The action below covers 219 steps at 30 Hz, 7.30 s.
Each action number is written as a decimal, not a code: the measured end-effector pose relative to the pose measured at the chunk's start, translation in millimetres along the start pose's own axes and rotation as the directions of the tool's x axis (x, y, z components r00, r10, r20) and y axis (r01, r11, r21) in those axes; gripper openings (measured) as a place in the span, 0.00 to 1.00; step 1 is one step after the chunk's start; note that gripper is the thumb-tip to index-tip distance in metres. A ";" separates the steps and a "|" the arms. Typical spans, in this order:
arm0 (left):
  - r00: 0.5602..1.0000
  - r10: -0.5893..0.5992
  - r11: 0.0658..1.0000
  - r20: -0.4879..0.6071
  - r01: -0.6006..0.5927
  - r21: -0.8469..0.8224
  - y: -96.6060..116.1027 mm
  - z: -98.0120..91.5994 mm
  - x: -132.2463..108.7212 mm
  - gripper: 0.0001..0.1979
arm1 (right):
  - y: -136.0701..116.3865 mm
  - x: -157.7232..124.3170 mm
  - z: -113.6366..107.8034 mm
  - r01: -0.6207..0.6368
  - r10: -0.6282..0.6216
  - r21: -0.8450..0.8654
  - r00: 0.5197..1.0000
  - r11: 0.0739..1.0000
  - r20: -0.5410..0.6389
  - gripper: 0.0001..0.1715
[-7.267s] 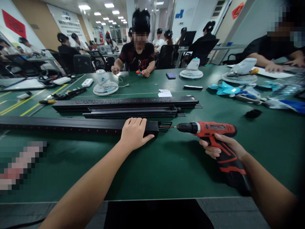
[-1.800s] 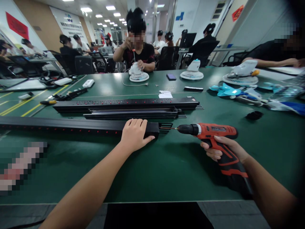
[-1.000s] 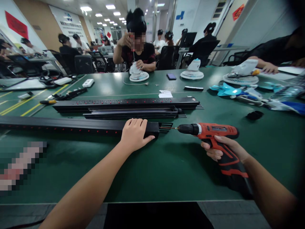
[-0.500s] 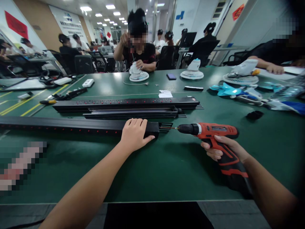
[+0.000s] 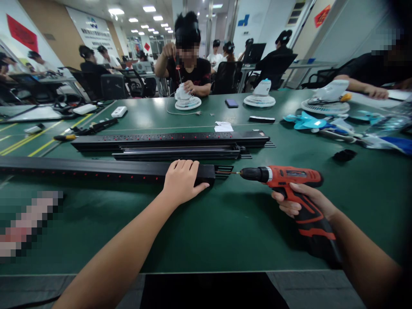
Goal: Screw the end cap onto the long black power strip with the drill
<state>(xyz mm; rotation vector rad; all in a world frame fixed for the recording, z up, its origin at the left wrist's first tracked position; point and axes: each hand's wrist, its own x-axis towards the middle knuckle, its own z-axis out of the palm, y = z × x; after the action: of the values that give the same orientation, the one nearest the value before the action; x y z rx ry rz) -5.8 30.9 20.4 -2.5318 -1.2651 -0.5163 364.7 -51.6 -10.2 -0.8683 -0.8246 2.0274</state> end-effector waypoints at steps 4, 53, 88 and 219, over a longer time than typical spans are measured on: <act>1.000 0.000 1.000 -0.002 0.000 0.001 0.0 0.2 -0.3 0.30 | 0.6 0.0 -2.8 -0.028 0.028 0.001 1.000 1.000 0.002 0.20; 1.000 0.008 1.000 -0.019 -0.008 0.001 -0.3 1.7 -1.2 0.30 | -0.4 -0.9 -3.0 -0.075 0.076 0.009 0.997 0.997 -0.015 0.20; 1.000 0.009 1.000 -0.024 -0.009 -0.005 -1.0 2.8 -2.0 0.31 | -1.1 -0.1 -0.7 -0.033 0.031 0.030 0.998 0.999 0.051 0.19; 1.000 0.004 1.000 -0.017 -0.003 0.029 0.9 0.3 -1.2 0.32 | -2.4 0.9 4.4 -0.029 0.028 0.041 0.999 0.999 0.020 0.18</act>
<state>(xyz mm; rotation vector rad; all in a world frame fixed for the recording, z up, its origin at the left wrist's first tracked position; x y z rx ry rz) -5.7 29.7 19.5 -2.5001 -1.2528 -0.5135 361.8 -50.7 -6.1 -0.8430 -0.7825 2.0733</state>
